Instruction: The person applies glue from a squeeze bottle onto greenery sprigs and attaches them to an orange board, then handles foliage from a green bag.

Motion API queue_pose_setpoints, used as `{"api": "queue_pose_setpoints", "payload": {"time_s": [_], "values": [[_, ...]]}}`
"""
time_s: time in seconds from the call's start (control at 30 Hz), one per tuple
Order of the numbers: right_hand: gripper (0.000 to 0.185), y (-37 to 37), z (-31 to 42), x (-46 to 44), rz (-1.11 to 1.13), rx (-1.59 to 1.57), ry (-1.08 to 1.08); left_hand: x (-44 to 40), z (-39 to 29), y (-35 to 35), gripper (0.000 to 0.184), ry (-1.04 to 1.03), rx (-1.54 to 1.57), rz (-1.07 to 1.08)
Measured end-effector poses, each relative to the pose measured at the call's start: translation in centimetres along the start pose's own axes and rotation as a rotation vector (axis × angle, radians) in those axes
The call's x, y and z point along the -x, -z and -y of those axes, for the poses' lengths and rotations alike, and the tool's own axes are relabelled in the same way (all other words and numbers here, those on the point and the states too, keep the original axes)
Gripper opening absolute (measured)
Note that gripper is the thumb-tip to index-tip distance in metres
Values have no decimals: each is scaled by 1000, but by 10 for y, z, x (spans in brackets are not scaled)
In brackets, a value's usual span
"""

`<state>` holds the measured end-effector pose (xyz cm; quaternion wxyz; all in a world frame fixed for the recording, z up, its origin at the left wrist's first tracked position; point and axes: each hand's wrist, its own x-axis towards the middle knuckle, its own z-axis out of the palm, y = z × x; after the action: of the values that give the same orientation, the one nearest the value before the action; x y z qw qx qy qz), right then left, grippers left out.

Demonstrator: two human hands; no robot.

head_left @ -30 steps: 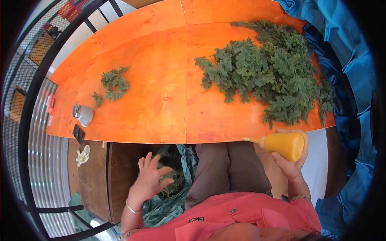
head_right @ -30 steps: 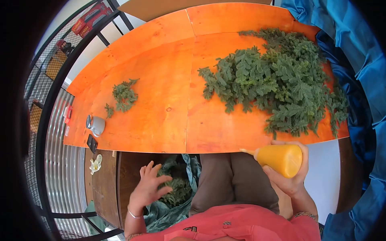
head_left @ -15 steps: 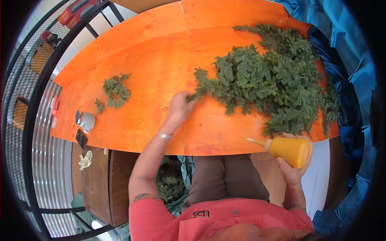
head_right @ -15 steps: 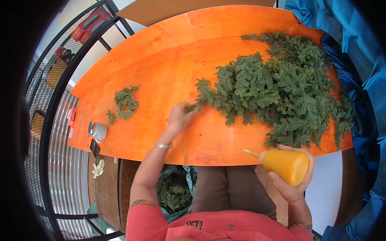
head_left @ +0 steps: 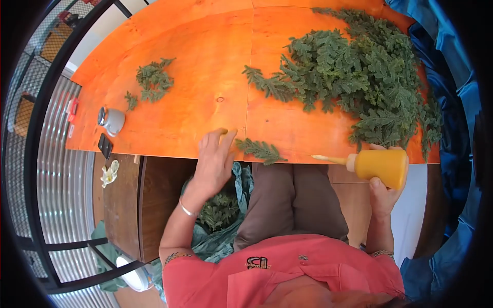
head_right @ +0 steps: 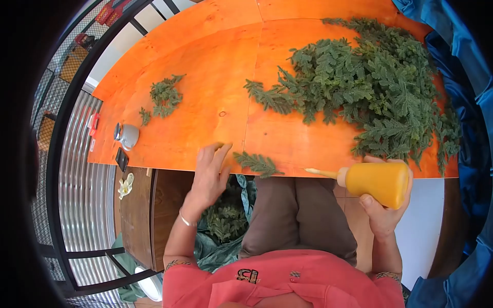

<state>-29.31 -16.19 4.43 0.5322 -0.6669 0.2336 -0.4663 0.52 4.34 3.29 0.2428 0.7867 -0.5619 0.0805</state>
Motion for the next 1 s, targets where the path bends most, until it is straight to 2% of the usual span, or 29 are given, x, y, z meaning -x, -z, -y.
{"api": "queue_pose_setpoints", "payload": {"time_s": [0.07,0.2,0.3,0.57,0.67,0.8,1.0], "values": [[84,-1,1,-2,-1,-19,-14,27,-12,-7,36,45,44,-89],[81,-17,0,-8,56,-60,-3,42,-38,-27,47,-75,71,-102],[80,-33,1,-10,127,-93,-2,37,-27,-42,51,-51,74,104],[81,-76,-8,-18,405,-56,157,33,-21,-43,62,-67,-67,208],[81,-75,-1,-19,351,-12,223,36,-18,-46,69,-44,-35,182],[80,-71,-3,-23,240,-34,159,32,-13,-51,70,50,109,69],[79,-73,-5,-23,287,-31,151,30,-29,-55,62,33,-95,118]]}}
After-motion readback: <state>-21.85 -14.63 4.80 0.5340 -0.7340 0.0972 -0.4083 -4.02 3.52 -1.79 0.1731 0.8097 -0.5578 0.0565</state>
